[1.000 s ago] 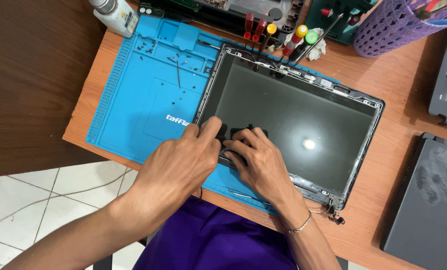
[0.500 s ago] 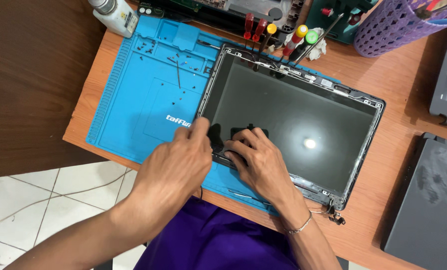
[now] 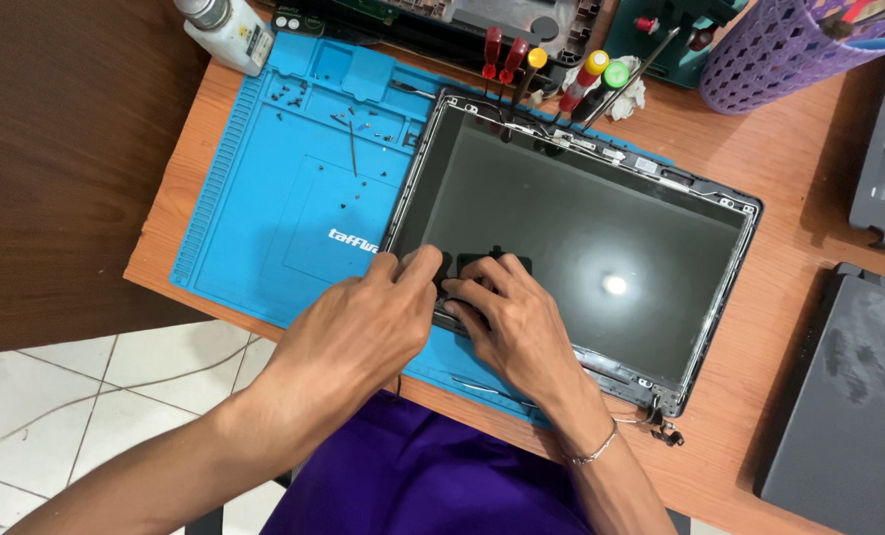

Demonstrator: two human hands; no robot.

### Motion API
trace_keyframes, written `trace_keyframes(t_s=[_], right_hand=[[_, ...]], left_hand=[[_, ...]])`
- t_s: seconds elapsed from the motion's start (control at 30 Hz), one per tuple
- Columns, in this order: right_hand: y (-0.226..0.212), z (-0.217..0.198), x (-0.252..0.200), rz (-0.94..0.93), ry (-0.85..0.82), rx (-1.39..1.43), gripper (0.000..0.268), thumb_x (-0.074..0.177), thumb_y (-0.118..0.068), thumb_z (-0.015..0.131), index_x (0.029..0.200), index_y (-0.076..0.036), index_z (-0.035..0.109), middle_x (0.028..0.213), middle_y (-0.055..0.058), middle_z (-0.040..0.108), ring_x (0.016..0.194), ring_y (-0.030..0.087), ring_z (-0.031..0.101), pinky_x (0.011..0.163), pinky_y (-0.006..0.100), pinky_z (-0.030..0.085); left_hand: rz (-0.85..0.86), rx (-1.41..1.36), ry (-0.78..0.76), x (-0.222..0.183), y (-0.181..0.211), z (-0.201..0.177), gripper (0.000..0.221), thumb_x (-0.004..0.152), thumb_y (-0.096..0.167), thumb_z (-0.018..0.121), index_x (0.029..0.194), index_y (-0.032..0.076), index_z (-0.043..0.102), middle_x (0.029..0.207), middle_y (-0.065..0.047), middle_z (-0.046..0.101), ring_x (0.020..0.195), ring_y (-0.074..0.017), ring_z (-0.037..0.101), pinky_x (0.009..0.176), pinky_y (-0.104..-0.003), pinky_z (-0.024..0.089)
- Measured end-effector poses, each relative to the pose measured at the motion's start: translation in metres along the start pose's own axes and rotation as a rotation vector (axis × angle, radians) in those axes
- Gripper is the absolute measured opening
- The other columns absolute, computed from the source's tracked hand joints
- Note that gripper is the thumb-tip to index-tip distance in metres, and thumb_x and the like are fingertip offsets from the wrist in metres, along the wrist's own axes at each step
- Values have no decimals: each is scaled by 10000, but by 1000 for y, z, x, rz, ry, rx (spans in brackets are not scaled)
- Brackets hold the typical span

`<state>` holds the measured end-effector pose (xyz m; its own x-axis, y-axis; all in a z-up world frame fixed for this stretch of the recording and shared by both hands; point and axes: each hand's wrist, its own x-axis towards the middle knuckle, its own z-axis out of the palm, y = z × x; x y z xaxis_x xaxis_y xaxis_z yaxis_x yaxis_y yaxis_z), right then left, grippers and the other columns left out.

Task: The person repairs a laptop screen by using a screwdriver to remove screws and by hand to manipulate the bezel and internal components on a repair bench.

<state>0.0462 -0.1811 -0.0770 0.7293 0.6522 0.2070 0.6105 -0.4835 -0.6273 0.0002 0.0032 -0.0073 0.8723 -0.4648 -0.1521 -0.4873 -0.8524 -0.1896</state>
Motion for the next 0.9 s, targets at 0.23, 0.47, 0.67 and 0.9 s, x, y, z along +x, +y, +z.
trace_keyframes(t_s=[0.23, 0.47, 0.67, 0.9], right_hand=[[0, 1, 0, -8, 4, -1, 164, 844, -84, 775, 1003, -50, 755, 1005, 71, 664, 887, 266, 601, 744, 397, 545], [0, 0, 0, 1, 10, 4, 160, 847, -83, 775, 1001, -48, 755, 1004, 69, 664, 886, 268, 602, 744, 397, 543], [-1, -1, 0, -10, 16, -4, 165, 845, -79, 771, 1006, -48, 756, 1004, 67, 665, 894, 265, 606, 754, 395, 545], [-1, 1, 1, 10, 9, -3, 170, 847, -88, 777, 1011, -49, 757, 1009, 64, 671, 880, 255, 605, 742, 385, 544]], left_hand=[[-124, -3, -176, -6, 0, -7, 65, 804, -16, 693, 813, -32, 631, 1019, -102, 498, 808, -125, 635, 536, -205, 591], [5, -103, -25, -8, -4, -7, 92, 749, -10, 703, 799, -41, 632, 1025, -98, 504, 835, -135, 649, 588, -219, 603], [-87, -106, -70, -6, -5, -12, 99, 762, -27, 705, 827, -36, 631, 1046, -119, 506, 822, -161, 650, 561, -231, 607], [27, -39, -50, -3, -8, -8, 138, 704, -21, 709, 821, -74, 657, 1056, -121, 513, 871, -134, 649, 561, -192, 605]])
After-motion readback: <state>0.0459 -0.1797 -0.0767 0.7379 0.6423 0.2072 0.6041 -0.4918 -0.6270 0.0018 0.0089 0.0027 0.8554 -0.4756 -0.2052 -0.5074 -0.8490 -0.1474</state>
